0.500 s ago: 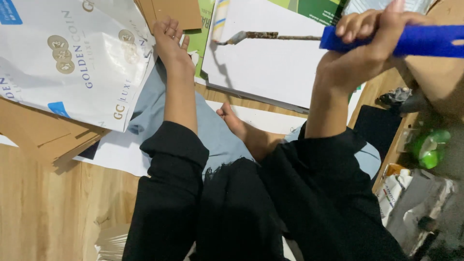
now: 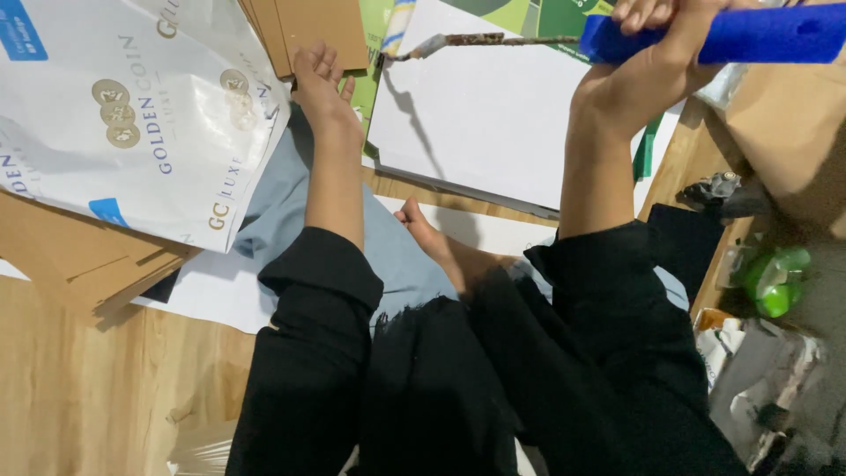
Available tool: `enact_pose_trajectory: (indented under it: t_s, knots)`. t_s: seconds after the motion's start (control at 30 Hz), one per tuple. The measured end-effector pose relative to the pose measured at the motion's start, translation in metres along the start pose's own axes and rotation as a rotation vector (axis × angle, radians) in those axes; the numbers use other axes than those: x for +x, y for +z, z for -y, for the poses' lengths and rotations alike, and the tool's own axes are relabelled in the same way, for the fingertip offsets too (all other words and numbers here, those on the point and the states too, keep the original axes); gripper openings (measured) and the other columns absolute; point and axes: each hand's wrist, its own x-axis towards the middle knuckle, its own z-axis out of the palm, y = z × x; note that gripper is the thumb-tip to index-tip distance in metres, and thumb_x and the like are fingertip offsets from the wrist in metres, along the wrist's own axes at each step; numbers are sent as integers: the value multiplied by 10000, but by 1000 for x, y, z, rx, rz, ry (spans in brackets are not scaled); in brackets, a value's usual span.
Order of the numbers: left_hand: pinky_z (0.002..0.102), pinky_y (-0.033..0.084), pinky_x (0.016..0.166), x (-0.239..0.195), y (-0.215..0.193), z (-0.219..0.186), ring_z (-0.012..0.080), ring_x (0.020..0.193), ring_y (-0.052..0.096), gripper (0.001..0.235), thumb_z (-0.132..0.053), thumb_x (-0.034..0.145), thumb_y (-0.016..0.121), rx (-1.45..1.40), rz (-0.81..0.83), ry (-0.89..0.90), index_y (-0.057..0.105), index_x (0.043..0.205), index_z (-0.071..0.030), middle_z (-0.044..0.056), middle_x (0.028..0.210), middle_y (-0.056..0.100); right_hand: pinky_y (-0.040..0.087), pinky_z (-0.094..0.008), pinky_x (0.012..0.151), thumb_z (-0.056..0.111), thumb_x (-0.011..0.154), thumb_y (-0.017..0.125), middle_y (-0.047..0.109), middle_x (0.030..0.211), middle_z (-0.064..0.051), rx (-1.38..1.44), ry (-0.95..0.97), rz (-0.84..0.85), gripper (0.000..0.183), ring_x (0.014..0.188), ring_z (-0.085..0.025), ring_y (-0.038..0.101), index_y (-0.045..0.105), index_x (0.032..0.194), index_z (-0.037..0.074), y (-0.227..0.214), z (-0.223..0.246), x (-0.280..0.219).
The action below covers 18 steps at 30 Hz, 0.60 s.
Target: The person applies a white substance to a large white sheet using a blue paint roller. They then place several rectangular brown cardboard pieces onto the coated surface, pressing them down to adhere.
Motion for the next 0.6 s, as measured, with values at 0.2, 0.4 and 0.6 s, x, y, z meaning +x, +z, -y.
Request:
enact_pose_trajectory:
  t_s: [0.2,0.4,0.6]
  knots:
    - [413,414,1003,4,-1,-1,288,1262,499,618,-427,808,388,-7,-6,-1,559,1236,-14,165,1305,572,400,-280,512,283,959,477,389,672,-35,-120,-120,512,214,545,-137,400,478,820,120,-42,56,26]
    - [413,409,995,2,-1,1,288,1228,515,617,-429,825,361,7,22,2,562,1242,-22,163,1283,577,566,-243,387,589,823,491,459,845,-28,-84,-396,965,570,497,-147,585,377,1059,82,-13,101,-29]
    - [423,403,1005,0,-2,-1,299,1247,508,625,-442,811,382,26,27,20,573,1230,-20,177,1298,575,539,-342,517,468,895,522,478,761,-123,-142,-558,921,463,576,-265,559,409,922,20,-27,92,-59]
